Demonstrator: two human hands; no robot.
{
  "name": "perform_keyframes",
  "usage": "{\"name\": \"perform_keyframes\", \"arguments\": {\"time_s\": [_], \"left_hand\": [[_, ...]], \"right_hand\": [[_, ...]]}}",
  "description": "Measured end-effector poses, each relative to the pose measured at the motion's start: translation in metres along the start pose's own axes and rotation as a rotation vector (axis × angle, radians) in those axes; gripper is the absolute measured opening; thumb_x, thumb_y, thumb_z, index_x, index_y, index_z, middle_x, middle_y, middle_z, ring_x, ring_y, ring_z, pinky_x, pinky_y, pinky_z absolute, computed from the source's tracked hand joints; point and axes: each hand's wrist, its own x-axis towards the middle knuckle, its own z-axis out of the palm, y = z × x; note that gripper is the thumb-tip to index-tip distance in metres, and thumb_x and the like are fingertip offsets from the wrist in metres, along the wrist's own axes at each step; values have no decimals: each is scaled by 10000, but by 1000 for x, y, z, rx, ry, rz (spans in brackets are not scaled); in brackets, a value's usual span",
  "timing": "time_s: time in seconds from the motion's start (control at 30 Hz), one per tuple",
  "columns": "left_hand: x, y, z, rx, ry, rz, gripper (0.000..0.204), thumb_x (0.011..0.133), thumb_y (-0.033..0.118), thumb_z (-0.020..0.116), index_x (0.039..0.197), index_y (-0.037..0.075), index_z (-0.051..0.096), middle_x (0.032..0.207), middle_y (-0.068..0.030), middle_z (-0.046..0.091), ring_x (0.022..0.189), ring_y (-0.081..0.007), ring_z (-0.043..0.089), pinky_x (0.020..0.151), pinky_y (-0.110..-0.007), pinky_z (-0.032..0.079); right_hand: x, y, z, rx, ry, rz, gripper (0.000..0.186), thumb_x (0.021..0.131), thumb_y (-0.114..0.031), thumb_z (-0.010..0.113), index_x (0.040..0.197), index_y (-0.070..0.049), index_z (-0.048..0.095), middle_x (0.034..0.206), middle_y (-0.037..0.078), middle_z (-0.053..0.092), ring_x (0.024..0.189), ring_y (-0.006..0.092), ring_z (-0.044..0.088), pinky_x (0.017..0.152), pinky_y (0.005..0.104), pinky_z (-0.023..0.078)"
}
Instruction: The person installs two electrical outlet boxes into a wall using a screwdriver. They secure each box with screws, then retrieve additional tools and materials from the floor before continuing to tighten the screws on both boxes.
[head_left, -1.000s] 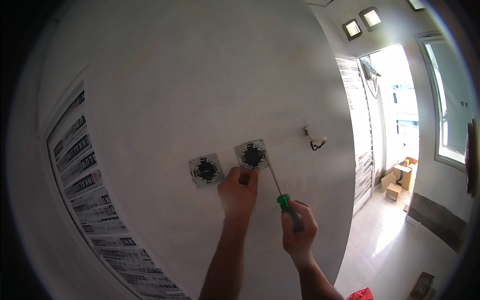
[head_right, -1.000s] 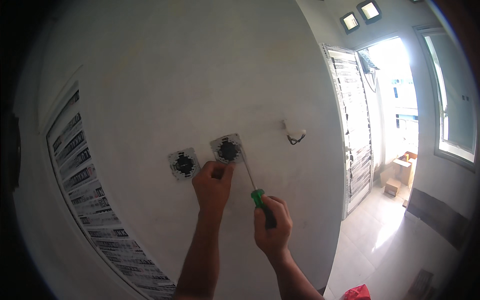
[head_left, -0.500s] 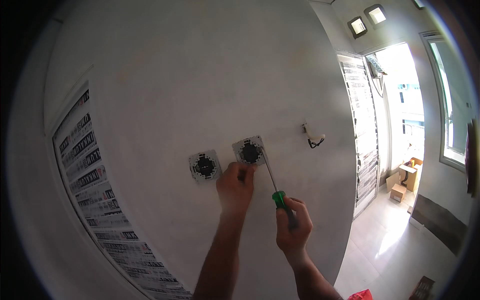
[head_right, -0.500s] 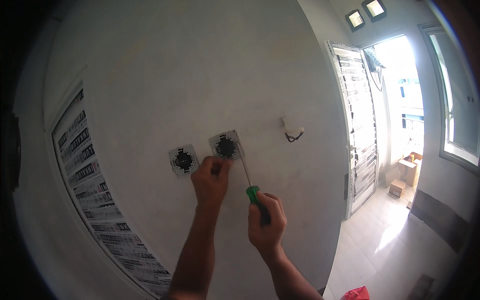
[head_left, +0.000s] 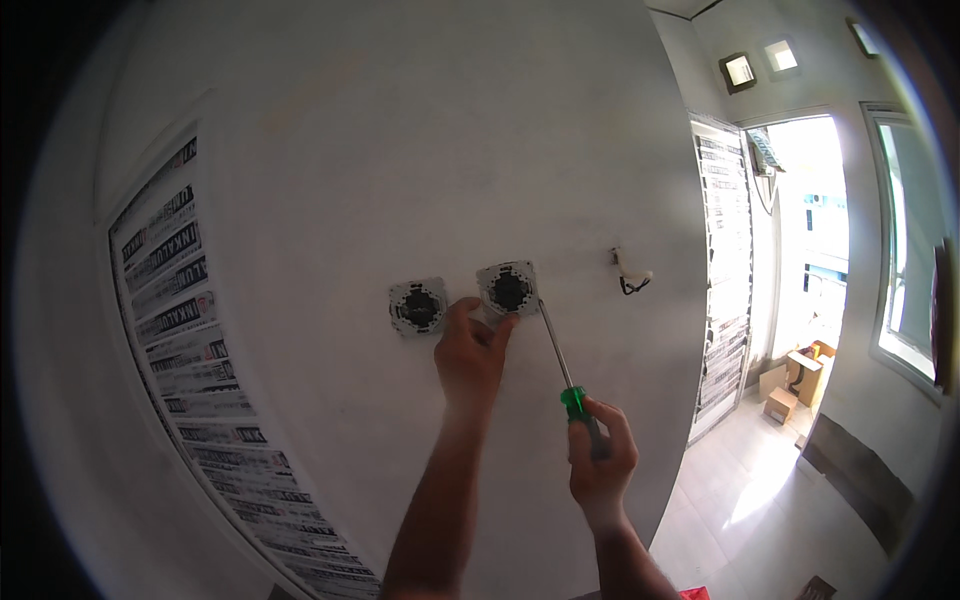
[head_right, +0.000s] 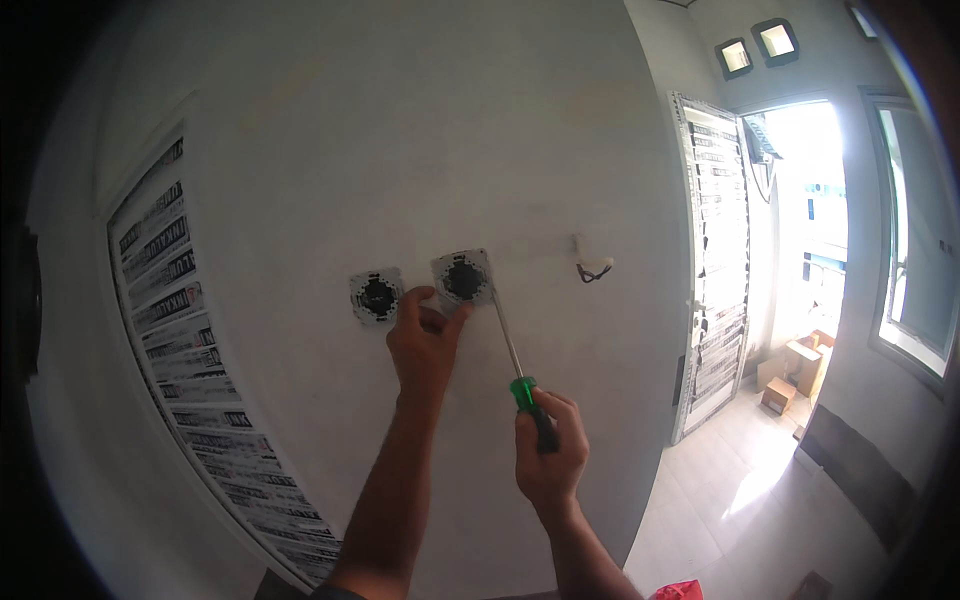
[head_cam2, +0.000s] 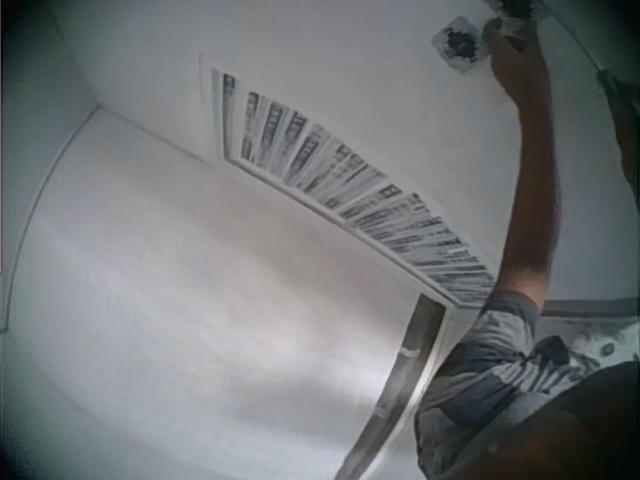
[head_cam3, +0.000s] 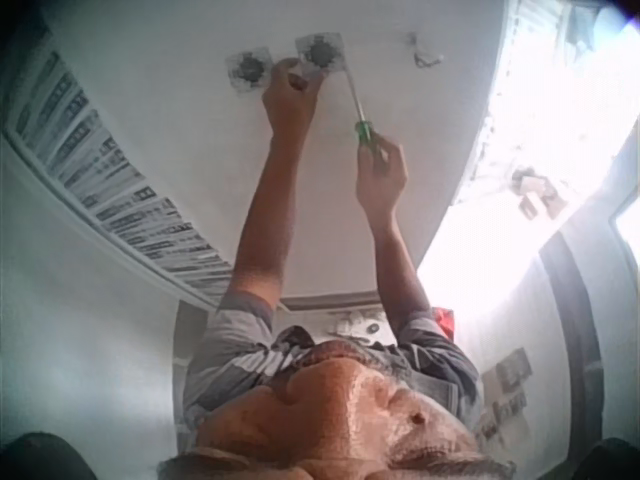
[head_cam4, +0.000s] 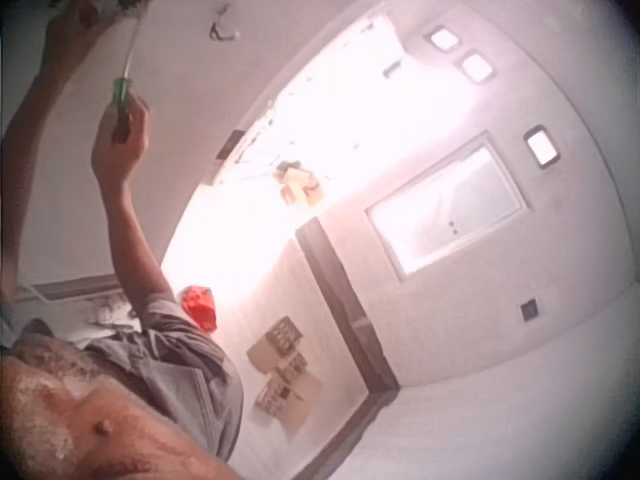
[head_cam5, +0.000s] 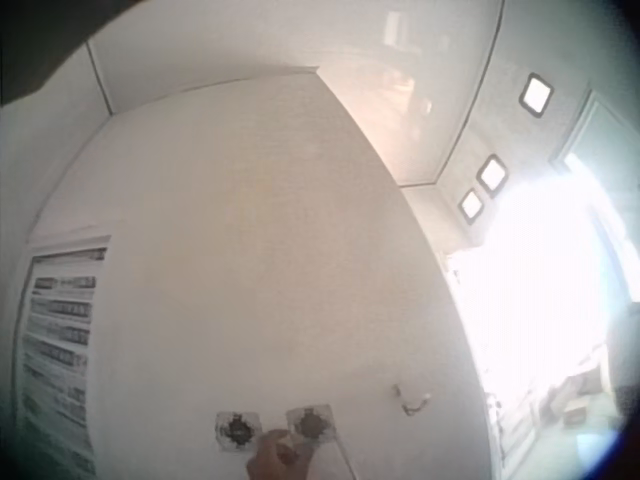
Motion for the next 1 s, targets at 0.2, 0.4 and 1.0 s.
{"name": "perform_keyframes", "arguments": {"time_s": [0.2, 0.4, 1.0], "left_hand": [[4, -5, -3, -30, -53, -37, 481, 791, 197, 936, 1145, 53, 643, 713, -53, 703, 620, -170, 700, 610, -302, 559], [7, -9, -9, -92, -99, -19, 443, 825, 150, 899, 1175, 47, 647, 741, -60, 702, 631, -158, 702, 609, -302, 560], [-157, -54, -23, -312, -344, 29, 257, 966, 118, 792, 1185, 10, 713, 896, -24, 734, 716, -99, 664, 625, -269, 552]], "right_hand": [[-12, 1, -14, -33, -13, 102, 271, 944, 28, 691, 1211, 49, 650, 1115, 148, 684, 848, 127, 685, 697, 255, 550], [-21, 0, -14, -30, -24, 91, 260, 945, 35, 687, 1202, 52, 654, 1114, 141, 678, 843, 117, 676, 692, 253, 546], [-377, 27, -230, -472, 32, 1119, 503, 918, -171, 731, 1388, -32, 621, 992, 154, 744, 832, 168, 715, 744, 333, 583]]}}
